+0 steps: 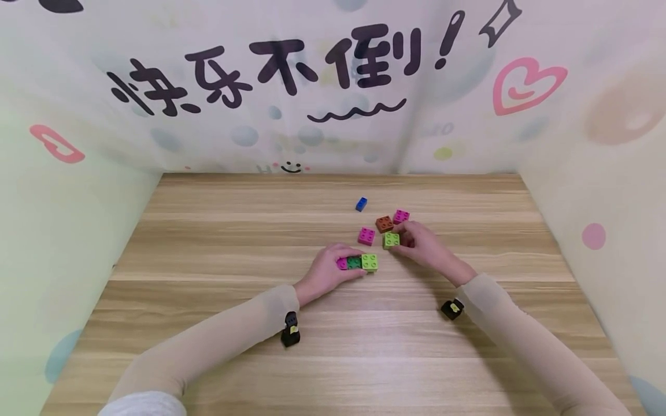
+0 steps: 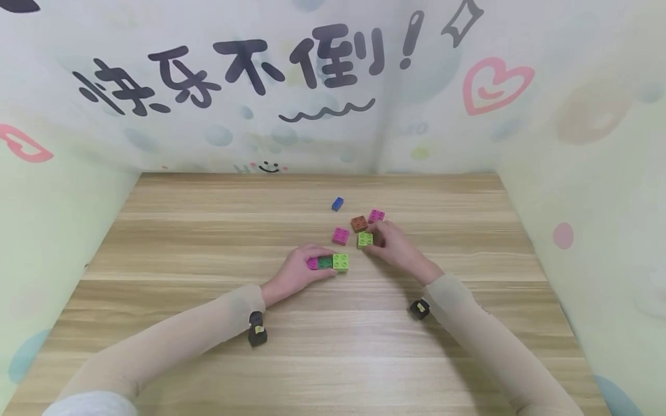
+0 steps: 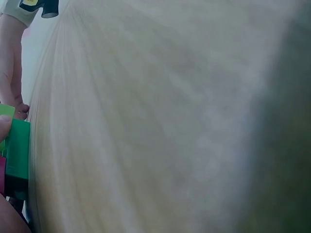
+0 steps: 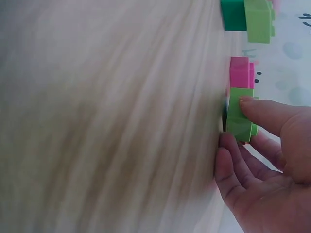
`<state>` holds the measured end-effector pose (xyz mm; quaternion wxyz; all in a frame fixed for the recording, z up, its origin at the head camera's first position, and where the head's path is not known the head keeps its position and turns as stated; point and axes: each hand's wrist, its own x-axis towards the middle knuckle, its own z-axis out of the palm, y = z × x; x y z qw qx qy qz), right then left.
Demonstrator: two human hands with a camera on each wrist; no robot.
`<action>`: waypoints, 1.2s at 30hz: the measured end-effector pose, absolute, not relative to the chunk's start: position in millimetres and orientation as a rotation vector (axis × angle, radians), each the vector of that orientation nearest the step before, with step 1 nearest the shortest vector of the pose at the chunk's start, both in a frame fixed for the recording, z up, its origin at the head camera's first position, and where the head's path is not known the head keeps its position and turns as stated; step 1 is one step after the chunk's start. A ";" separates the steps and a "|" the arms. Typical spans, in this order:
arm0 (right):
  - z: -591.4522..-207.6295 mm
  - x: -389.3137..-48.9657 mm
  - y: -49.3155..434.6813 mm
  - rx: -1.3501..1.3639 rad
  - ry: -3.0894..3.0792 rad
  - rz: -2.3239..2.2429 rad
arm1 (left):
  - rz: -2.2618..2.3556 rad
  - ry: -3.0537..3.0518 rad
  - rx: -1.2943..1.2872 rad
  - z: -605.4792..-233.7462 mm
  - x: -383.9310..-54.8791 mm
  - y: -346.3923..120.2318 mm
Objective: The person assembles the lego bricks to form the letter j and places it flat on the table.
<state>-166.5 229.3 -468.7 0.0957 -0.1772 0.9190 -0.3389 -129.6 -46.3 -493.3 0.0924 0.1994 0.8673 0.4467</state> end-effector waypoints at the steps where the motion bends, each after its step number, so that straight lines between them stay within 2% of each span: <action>1: -468.1 -165.8 229.3 -0.524 2.718 -1.010 | 1.325 2.575 0.593 -493.1 -129.6 -46.2; 19: -443.5 -140.4 214.0 -0.611 2.701 -1.092 | 1.343 2.561 0.594 -492.9 -130.3 -46.1; 29: -441.6 -127.4 201.4 -0.797 2.667 -1.130 | 1.341 2.557 0.641 -493.0 -130.8 -47.9; 36: -440.6 -123.2 195.9 -0.812 2.654 -1.130 | 1.334 2.549 0.637 -493.2 -132.3 -47.8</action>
